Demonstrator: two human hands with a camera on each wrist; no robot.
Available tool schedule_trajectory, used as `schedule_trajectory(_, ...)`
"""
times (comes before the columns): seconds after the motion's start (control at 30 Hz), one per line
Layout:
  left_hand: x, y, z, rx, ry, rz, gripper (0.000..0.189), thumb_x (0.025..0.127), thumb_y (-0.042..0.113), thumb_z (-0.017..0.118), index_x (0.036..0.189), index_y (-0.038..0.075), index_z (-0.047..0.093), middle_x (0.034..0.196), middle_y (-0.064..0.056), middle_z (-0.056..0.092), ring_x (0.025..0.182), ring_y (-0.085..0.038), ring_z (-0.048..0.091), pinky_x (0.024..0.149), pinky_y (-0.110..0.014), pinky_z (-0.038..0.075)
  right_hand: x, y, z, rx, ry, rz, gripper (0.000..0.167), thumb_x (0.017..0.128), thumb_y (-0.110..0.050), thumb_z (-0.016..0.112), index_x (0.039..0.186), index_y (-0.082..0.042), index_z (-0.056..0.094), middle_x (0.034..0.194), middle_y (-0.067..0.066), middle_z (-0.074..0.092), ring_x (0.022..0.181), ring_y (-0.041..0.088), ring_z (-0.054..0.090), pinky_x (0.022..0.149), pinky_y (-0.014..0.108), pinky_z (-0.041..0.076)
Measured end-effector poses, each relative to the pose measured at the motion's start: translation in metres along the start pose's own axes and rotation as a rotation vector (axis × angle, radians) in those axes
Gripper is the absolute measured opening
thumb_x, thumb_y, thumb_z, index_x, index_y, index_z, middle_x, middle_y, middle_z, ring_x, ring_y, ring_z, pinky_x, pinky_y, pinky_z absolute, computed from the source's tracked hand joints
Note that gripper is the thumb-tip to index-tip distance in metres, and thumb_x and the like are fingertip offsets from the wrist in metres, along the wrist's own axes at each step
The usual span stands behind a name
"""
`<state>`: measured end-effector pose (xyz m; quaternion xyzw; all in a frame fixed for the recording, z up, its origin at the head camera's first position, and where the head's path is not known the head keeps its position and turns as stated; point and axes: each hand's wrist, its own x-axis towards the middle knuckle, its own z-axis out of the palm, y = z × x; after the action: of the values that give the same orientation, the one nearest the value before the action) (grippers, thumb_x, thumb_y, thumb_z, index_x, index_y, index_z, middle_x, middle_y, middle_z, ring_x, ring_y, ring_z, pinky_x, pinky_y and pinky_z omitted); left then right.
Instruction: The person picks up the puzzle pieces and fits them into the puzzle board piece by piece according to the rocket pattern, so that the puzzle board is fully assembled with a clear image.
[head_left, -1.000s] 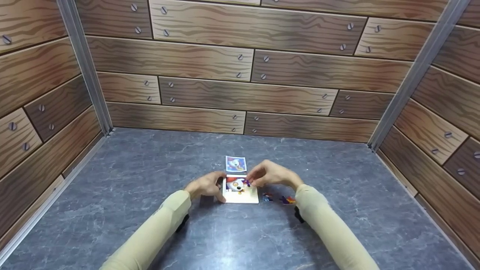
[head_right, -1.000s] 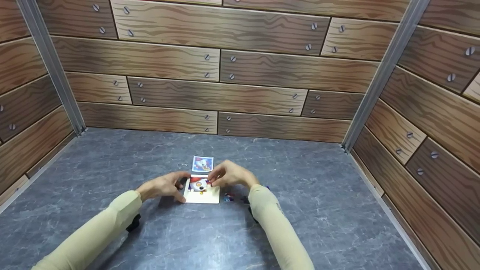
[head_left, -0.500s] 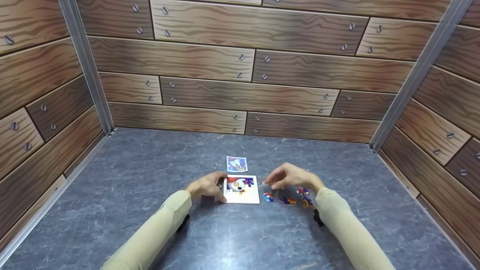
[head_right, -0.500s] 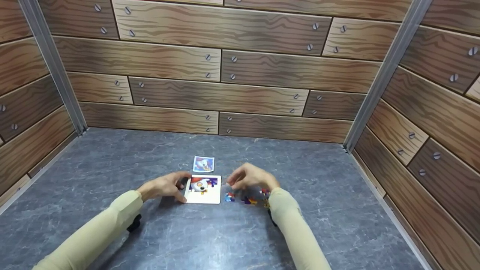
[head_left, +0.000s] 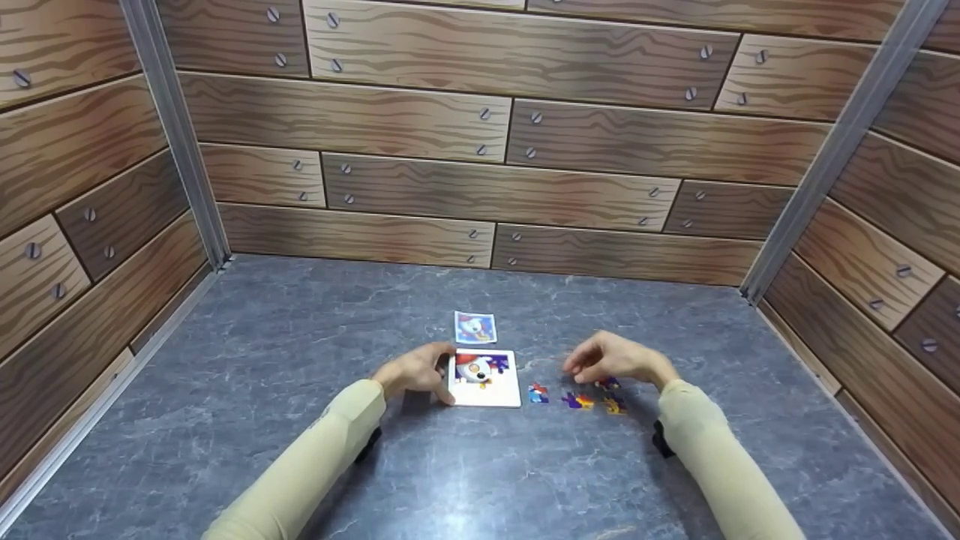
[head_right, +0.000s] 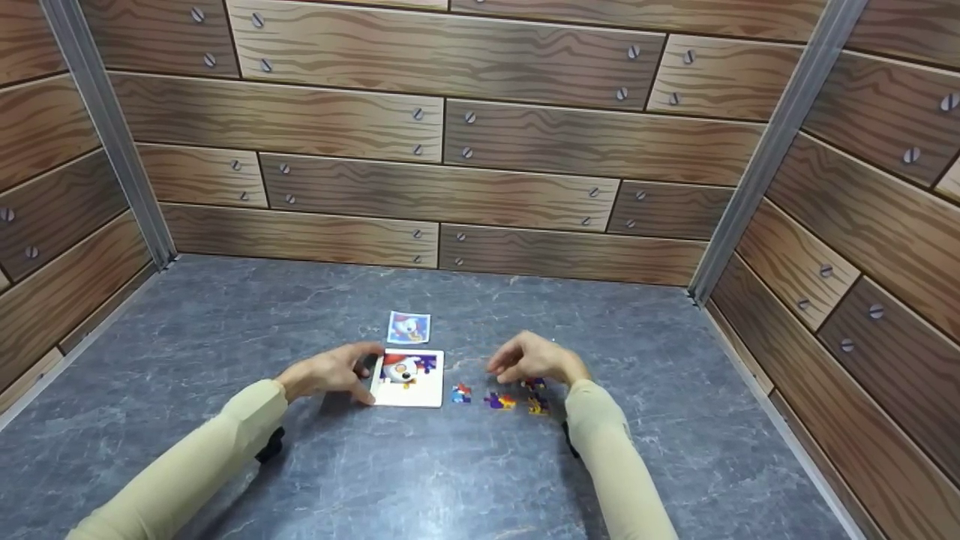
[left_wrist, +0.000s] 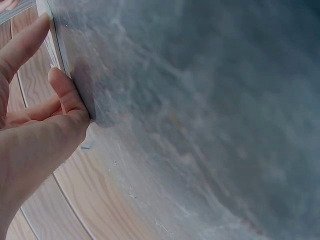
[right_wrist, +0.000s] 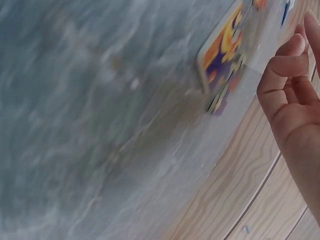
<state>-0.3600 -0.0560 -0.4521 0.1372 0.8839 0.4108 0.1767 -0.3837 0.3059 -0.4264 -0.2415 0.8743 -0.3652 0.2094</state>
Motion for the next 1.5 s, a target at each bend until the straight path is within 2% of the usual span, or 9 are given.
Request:
schedule_trajectory(0.23,0.001,0.003,-0.002,-0.033,0.016,-0.027,0.079,0.068,0.001,0.085,0.138,0.009,0.051,0.128,-0.010,0.055,0.113,-0.025,0.048,0.107,-0.044,0.037,-0.011,0.011,-0.015,-0.006,0.044,0.053,0.030,0.081,-0.002,0.074,0.112,0.000,0.071,0.100,0.012,0.070,0.085,0.010,0.060,0.073,0.021,0.051)
schedule_trajectory(0.4,-0.002,0.001,0.000,-0.058,0.043,-0.071,0.085,0.065,-0.001,0.086,0.141,0.011,0.050,0.139,-0.011,0.051,0.126,-0.027,0.045,0.114,-0.047,0.031,-0.018,0.020,-0.018,-0.002,0.030,0.072,0.032,0.082,-0.005,0.075,0.113,0.000,0.071,0.099,0.010,0.068,0.084,0.012,0.058,0.070,0.022,0.050)
schedule_trajectory(0.63,0.000,0.003,0.001,-0.042,0.025,-0.045,0.084,0.066,-0.001,0.086,0.141,0.009,0.049,0.133,-0.011,0.053,0.120,-0.026,0.047,0.112,-0.046,0.034,-0.027,0.032,-0.024,-0.028,0.062,0.157,0.032,0.082,-0.006,0.076,0.114,-0.003,0.071,0.098,0.009,0.067,0.082,0.013,0.056,0.066,0.024,0.049)
schedule_trajectory(0.87,-0.001,0.002,-0.001,-0.035,0.040,-0.052,0.084,0.066,0.000,0.086,0.141,0.011,0.049,0.131,-0.009,0.054,0.114,-0.024,0.047,0.110,-0.046,0.036,-0.026,0.035,-0.027,-0.015,0.038,0.150,0.035,0.081,-0.003,0.076,0.115,-0.002,0.070,0.097,0.005,0.066,0.081,0.011,0.052,0.065,0.020,0.047)
schedule_trajectory(0.97,-0.003,0.000,0.000,-0.038,0.041,-0.052,0.084,0.066,0.000,0.086,0.141,0.011,0.049,0.131,-0.009,0.054,0.112,-0.024,0.047,0.108,-0.045,0.037,-0.027,0.037,-0.026,-0.009,0.028,0.145,0.038,0.080,-0.003,0.077,0.117,-0.001,0.070,0.101,0.006,0.066,0.084,0.012,0.051,0.066,0.019,0.046)
schedule_trajectory(1.23,-0.002,0.000,0.001,-0.022,0.018,-0.054,0.079,0.068,0.001,0.086,0.138,0.010,0.050,0.122,-0.007,0.055,0.108,-0.023,0.048,0.104,-0.042,0.039,-0.030,0.041,-0.024,-0.028,0.031,0.156,0.044,0.077,-0.008,0.081,0.119,-0.006,0.070,0.119,0.010,0.065,0.098,0.016,0.054,0.081,0.024,0.047)
schedule_trajectory(1.5,-0.001,0.000,0.001,-0.034,0.016,-0.038,0.082,0.067,0.001,0.086,0.139,0.008,0.049,0.122,-0.008,0.055,0.109,-0.022,0.047,0.106,-0.042,0.038,-0.029,0.040,-0.023,-0.086,0.040,0.118,0.040,0.076,-0.003,0.080,0.115,-0.005,0.071,0.111,0.011,0.067,0.096,0.018,0.056,0.080,0.025,0.048)
